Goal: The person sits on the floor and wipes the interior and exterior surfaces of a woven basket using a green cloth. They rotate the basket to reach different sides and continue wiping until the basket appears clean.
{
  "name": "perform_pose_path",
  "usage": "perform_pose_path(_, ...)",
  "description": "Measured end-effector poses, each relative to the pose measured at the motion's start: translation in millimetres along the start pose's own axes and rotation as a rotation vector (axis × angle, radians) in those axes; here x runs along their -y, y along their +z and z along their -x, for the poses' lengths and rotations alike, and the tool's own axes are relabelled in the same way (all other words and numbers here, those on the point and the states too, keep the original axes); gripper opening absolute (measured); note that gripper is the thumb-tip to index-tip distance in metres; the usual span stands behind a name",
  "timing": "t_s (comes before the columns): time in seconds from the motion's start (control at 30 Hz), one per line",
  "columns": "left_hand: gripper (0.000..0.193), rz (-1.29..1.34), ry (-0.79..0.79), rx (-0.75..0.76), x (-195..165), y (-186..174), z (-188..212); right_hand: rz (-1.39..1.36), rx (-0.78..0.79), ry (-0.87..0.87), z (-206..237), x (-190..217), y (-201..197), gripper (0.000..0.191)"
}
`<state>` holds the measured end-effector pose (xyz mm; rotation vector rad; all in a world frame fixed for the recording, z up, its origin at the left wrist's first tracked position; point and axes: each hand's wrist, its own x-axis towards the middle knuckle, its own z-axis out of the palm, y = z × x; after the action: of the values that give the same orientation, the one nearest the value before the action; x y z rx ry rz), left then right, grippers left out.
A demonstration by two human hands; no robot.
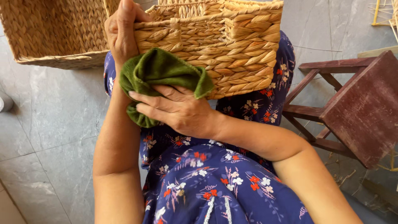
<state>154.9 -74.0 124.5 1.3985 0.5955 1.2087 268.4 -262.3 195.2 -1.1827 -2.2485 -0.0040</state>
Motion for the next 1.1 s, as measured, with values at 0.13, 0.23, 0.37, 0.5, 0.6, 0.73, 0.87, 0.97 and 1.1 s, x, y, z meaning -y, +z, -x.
perform_pose_path(0.13, 0.057, -0.081, -0.034, 0.131, -11.2, -3.8, 1.4, 0.021, 0.030, 0.076, 44.4, -18.9, -18.9, 0.039)
perform_pose_path(0.23, 0.062, -0.056, 0.013, 0.229, -17.5, -2.9, 0.7, 0.025, 0.016, 0.196, 71.4, -40.1, -53.9, 0.049)
perform_pose_path(0.37, 0.071, -0.019, -0.027, 0.281, -22.6, -3.2, -2.6, 0.128, -0.048, 0.331, 93.2, -55.9, -85.4, 0.056)
perform_pose_path(0.5, 0.074, -0.005, 0.004, 0.269, -21.9, -2.0, -6.0, 0.203, -0.190, 0.382, 91.6, -48.2, -70.1, 0.055)
perform_pose_path(0.6, 0.070, -0.061, -0.003, 0.209, -21.1, 0.9, -5.9, 0.130, -0.093, 0.365, 64.1, -29.8, -48.1, 0.065)
perform_pose_path(0.73, 0.067, 0.015, -0.112, 0.157, -25.1, 2.9, -2.8, -0.079, 0.030, 0.135, -7.1, -5.9, -14.5, 0.054)
perform_pose_path(0.87, 0.059, 0.099, -0.217, 0.109, -27.2, 0.0, -0.1, -0.104, -0.069, 0.061, -27.2, -3.4, -10.9, 0.045)
perform_pose_path(0.97, 0.057, 0.005, -0.091, 0.142, -19.7, 1.3, 2.4, -0.008, -0.022, 0.078, 0.8, -18.8, -24.6, 0.045)
perform_pose_path(1.1, 0.063, 0.058, -0.062, 0.140, -6.7, 2.5, 4.0, 0.016, -0.067, 0.154, 47.8, -46.9, -54.0, 0.047)
